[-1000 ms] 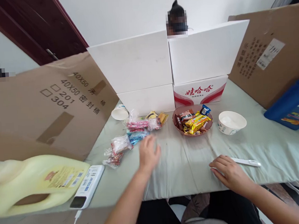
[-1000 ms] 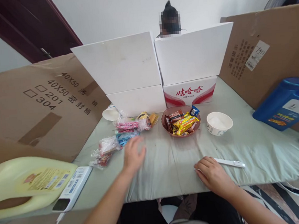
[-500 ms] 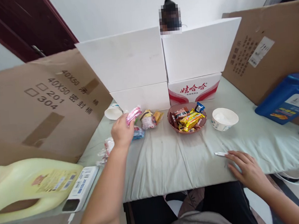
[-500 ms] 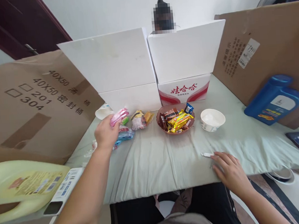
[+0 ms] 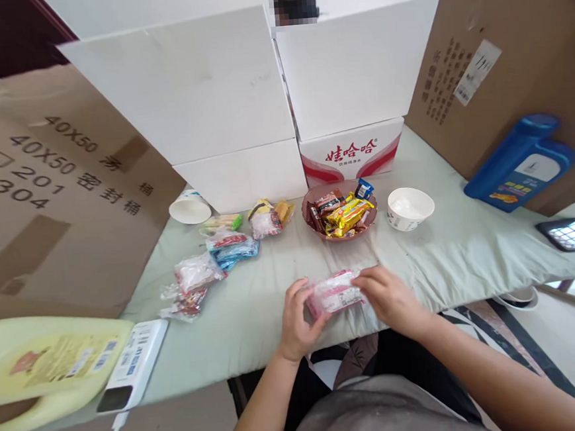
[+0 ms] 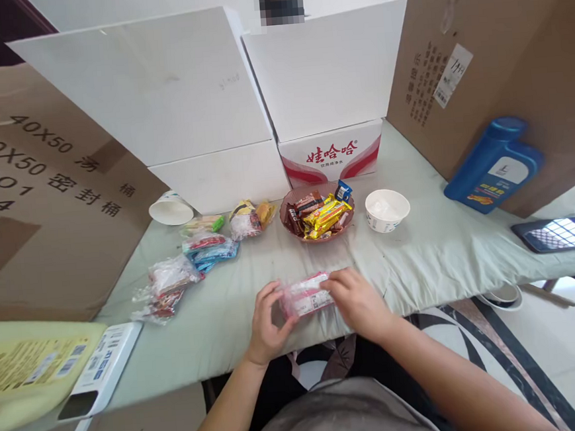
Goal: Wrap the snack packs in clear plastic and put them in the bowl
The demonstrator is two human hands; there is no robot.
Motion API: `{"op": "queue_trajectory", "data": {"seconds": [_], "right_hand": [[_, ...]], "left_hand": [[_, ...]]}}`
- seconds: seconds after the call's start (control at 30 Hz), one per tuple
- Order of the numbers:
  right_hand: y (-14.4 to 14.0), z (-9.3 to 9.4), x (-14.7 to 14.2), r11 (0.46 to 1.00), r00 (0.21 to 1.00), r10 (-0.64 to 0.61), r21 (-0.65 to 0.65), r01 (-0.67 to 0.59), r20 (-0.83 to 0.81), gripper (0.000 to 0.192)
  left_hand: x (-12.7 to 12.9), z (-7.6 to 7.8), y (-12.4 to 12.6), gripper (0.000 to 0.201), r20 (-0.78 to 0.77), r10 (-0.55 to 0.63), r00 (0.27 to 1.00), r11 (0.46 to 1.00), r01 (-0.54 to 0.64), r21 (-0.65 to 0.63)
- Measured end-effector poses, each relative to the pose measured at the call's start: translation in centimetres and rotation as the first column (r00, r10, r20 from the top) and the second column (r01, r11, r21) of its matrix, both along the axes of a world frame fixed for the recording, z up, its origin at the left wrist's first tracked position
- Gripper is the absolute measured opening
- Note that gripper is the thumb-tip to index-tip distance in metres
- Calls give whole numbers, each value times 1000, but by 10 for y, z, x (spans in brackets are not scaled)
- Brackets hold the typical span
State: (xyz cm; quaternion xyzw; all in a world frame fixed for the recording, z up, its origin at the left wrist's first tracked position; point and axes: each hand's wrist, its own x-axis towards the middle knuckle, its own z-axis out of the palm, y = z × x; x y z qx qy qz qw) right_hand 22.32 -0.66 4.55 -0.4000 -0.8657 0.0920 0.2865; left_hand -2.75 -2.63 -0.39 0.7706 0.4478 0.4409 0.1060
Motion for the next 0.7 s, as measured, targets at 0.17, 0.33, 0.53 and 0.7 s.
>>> {"op": "queue_trajectory", "data": {"seconds": [0.17, 0.33, 0.53, 0.7], "right_hand": [[-1, -1, -30, 980, 949, 194, -90, -177, 249, 31], [13, -24, 43, 995, 967, -83, -29, 93, 243, 36], [6, -29, 82, 902, 896, -431, 25, 431, 111, 24], [5, -26, 33, 936, 927, -272, -296, 193, -257, 37]], "left_hand": [[-2, -3, -1, 64, 8, 119, 993, 980, -117, -163], [-1, -4, 1, 43, -10, 159, 987, 980, -159, -117], [-13, -3, 8, 18, 414, 446, 794, 885, -459, -74], [-16, 29, 0, 25, 412, 412, 813, 843, -512, 165]]}}
